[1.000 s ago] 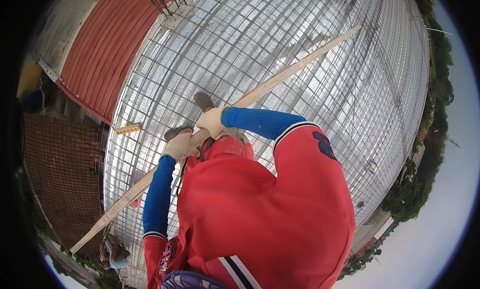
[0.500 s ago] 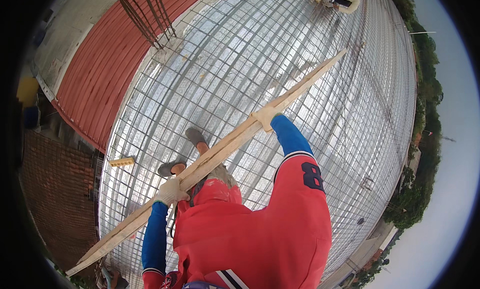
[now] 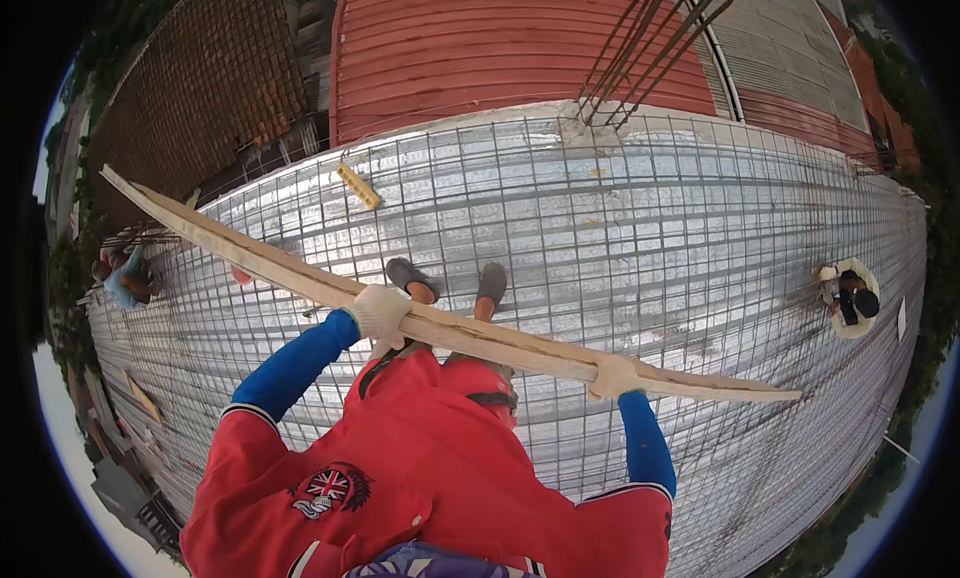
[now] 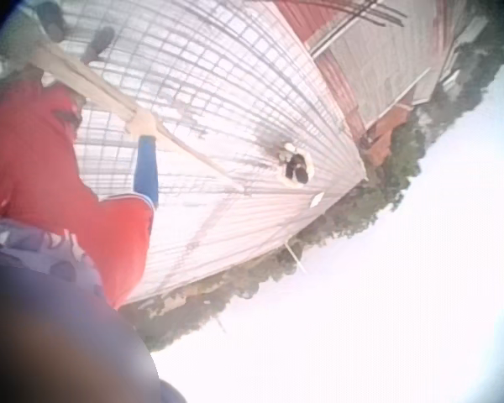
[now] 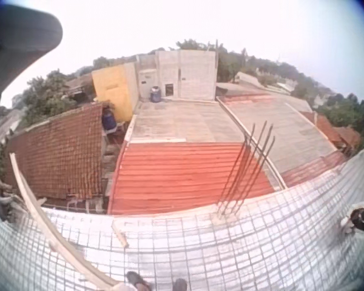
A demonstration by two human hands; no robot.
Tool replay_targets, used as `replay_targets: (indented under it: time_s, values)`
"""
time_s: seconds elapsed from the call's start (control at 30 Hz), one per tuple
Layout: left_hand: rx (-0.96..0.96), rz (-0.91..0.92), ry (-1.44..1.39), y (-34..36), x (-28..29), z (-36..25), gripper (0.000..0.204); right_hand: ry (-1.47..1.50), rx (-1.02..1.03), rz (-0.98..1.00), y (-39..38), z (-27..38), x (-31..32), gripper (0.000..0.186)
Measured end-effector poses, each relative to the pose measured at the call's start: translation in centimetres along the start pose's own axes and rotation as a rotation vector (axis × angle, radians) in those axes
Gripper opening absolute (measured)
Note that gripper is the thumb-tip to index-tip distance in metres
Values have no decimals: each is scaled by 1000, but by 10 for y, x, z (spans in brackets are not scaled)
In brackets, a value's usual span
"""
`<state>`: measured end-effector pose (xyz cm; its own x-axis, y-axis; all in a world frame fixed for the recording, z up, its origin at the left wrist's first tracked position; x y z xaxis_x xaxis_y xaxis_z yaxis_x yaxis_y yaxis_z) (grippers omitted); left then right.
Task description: The person walks across a rebar grid on a roof and places wooden planks over the grid to create a walkway. They carry and position several planks, then use a spirit level to check alignment before continuing to place more planks.
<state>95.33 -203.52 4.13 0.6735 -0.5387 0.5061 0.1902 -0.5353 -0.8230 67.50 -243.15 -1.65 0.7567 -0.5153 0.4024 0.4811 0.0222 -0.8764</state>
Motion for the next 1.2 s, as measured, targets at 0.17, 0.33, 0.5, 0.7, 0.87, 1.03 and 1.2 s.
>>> replay_targets:
  time_s: [0.17,0.33,0.5,0.7,0.87,1.03,1.2]
  values:
    - [-30,-14,-71,3,1,22,41,-75,30,-21,-10,16,-5,54]
    - [-1,-95,-97,8,-11,25,39,-225,20,-19,-24,22,25,56]
    - [-9,-187,-140,11,-2,25,34,-281,-71,-55,-30,15,45,54]
    - [-10,-220,-151,17,-7,39,34,-313,-122,-149,-35,43,73,53]
    - [42,-229,-171,7,3,61,38,-316,-113,-243,-27,68,85,53]
    - [64,-261,-178,0,-3,100,41,-329,-109,-245,-12,107,90,53]
    - [66,-326,-166,-13,-4,161,40,-308,-205,-232,6,168,93,58]
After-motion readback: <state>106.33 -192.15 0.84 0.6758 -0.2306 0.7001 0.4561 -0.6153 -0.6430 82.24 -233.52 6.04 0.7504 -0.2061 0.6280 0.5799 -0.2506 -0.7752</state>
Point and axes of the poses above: each hand's wrist, its own y-axis towards the middle knuckle, its own x-axis out of the back of the hand, z = x × y, the point moved 9 cm from there along y, towards the middle knuckle, and after that the axes turned 2 degrees about x, right-handed, at the moved point
